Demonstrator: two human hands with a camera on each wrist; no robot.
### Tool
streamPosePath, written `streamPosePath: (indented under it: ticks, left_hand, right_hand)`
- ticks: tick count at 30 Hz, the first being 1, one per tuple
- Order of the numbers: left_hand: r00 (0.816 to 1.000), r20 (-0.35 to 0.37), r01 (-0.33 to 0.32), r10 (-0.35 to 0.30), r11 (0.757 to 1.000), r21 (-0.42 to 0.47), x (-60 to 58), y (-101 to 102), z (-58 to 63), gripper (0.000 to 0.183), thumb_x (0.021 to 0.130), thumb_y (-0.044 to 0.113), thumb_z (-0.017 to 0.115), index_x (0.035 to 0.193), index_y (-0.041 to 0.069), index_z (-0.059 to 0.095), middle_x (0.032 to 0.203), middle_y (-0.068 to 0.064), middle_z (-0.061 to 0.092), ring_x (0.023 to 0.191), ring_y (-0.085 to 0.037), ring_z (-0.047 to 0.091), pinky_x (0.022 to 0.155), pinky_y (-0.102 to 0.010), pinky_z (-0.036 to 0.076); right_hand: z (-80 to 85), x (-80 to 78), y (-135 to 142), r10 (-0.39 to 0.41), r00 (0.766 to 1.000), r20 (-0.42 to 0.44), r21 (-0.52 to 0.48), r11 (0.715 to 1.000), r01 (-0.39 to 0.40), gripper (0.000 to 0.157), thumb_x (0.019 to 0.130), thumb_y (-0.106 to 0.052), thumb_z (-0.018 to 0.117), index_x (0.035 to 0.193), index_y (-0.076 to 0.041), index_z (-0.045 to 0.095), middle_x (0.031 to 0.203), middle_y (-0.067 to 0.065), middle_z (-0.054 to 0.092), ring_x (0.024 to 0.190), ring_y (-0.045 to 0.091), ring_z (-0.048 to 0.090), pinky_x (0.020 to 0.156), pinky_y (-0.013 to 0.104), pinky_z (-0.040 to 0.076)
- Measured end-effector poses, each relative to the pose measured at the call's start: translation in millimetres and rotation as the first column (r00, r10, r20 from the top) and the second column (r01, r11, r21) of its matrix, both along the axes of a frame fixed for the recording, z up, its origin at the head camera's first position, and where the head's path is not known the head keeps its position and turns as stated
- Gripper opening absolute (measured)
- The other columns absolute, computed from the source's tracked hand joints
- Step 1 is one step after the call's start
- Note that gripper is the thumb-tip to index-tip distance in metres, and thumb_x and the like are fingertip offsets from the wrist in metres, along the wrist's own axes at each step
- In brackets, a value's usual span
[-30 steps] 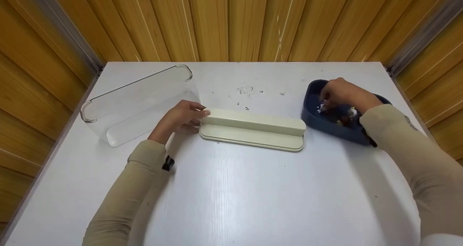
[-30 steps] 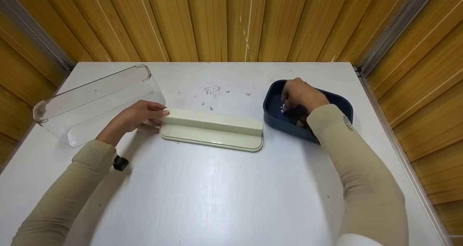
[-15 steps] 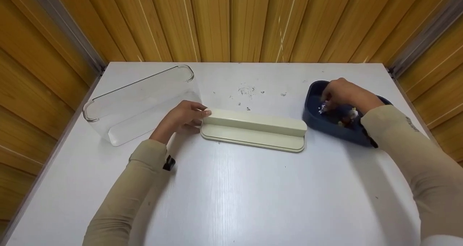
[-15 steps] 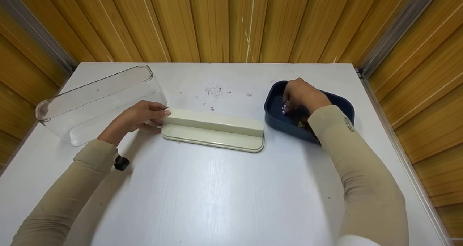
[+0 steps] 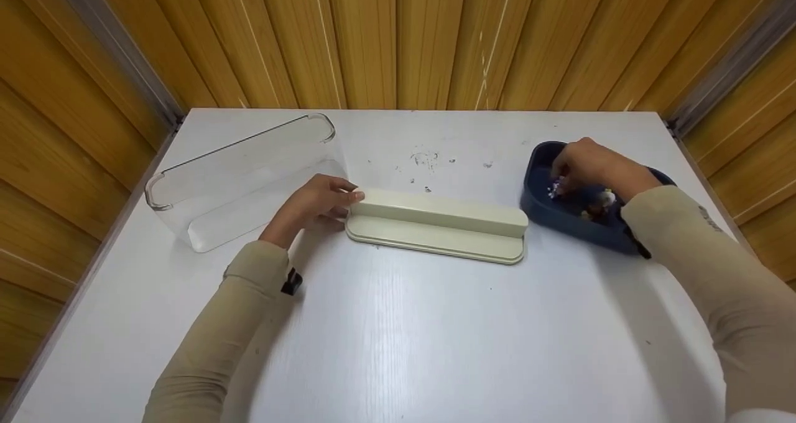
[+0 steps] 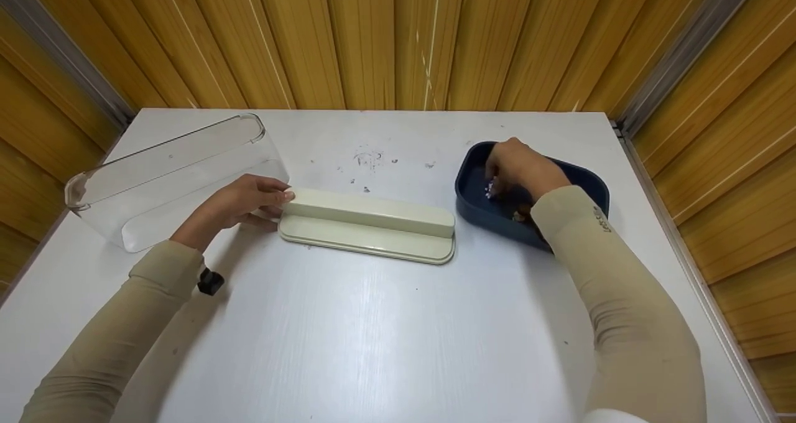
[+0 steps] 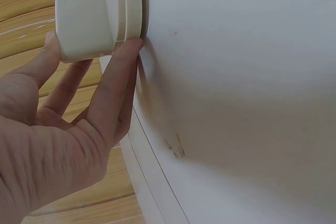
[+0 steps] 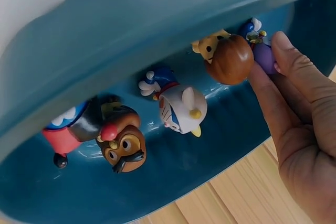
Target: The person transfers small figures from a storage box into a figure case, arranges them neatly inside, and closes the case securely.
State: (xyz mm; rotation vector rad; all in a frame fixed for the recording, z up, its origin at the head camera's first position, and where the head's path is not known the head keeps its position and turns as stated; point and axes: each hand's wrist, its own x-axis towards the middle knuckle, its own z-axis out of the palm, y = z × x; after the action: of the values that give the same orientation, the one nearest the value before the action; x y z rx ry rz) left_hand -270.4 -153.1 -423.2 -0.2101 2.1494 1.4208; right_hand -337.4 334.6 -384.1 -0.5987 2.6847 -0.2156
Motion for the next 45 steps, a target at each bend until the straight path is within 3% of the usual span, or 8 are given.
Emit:
streamPosePath:
  ticks: [6,14,20,26,30,45]
  left_hand:
    - [1.0,0.003,-0.01,0.01,1.0,-0.011,-1.4,1.7,1.9,0.051,0.097,0.029,0.072,0.141,0.009,0.058,0.132,-0.014,0.063,0.113,-0.03,0.064,0.089,-0.042,0.06]
    - [1.0,-0.01,0.0,0.0,0.999,-0.051,-2.2,2.4,1.4,0.05,0.096,0.031,0.073,0.139,0.01,0.06,0.13,-0.013,0.065,0.111,-0.03,0.067,0.086,-0.04,0.061]
    - [1.0,-0.013,-0.005,0.005,0.999,-0.052,-0.4,-1.2,-0.9,0.051,0.096,0.031,0.073,0.14,0.009,0.059,0.132,-0.013,0.064,0.112,-0.03,0.066,0.086,-0.04,0.061]
    - [1.0,-0.022,0.004,-0.005,0.999,-0.036,0.2,1.5,0.0,0.049,0.097,0.031,0.073,0.139,0.009,0.06,0.132,-0.013,0.064,0.113,-0.03,0.066,0.088,-0.04,0.061]
    - [1.0,-0.021,-0.01,0.009,0.999,-0.04,0.4,1.6,0.0,0.05,0.097,0.03,0.073,0.14,0.01,0.06,0.132,-0.012,0.064,0.113,-0.029,0.065,0.087,-0.039,0.061]
    - [0.999,0.018,-0.029,0.029,0.999,-0.016,-1.8,1.0,-1.3,0.05,0.097,0.03,0.073,0.141,0.012,0.059,0.133,-0.011,0.062,0.114,-0.028,0.063,0.085,-0.038,0.061]
  right_hand:
    - [4.0,7.0,3.3,0.063,0.998,-0.012,-0.002,0.998,-0.063,0.017,0.086,0.0,0.078,0.103,-0.002,0.078,0.096,0.011,0.073,0.085,0.023,0.065,0.079,0.047,0.06]
    - [31.6,13.9,12.8,0.105,0.987,-0.119,0.023,0.994,-0.103,0.019,0.088,-0.003,0.075,0.107,-0.003,0.078,0.094,0.009,0.074,0.084,0.023,0.063,0.077,0.046,0.057]
    - [49.8,17.3,11.6,0.056,0.988,-0.144,0.055,0.997,-0.049,0.024,0.092,-0.014,0.072,0.113,-0.004,0.075,0.094,0.009,0.071,0.084,0.026,0.056,0.077,0.046,0.053]
    - [60.2,28.8,15.6,0.01,0.984,-0.18,0.034,0.999,-0.004,0.025,0.091,-0.018,0.072,0.113,-0.007,0.075,0.088,0.005,0.068,0.079,0.022,0.055,0.067,0.035,0.05]
    - [66.2,36.0,15.8,-0.021,0.982,-0.186,0.017,1.0,0.024,0.025,0.092,-0.02,0.072,0.114,-0.009,0.074,0.089,0.005,0.068,0.08,0.022,0.056,0.067,0.033,0.052]
    - [79.7,49.1,18.8,-0.043,0.979,-0.197,-0.028,0.999,0.038,0.022,0.095,-0.021,0.07,0.115,-0.013,0.075,0.096,0.003,0.07,0.093,0.024,0.063,0.075,0.033,0.055]
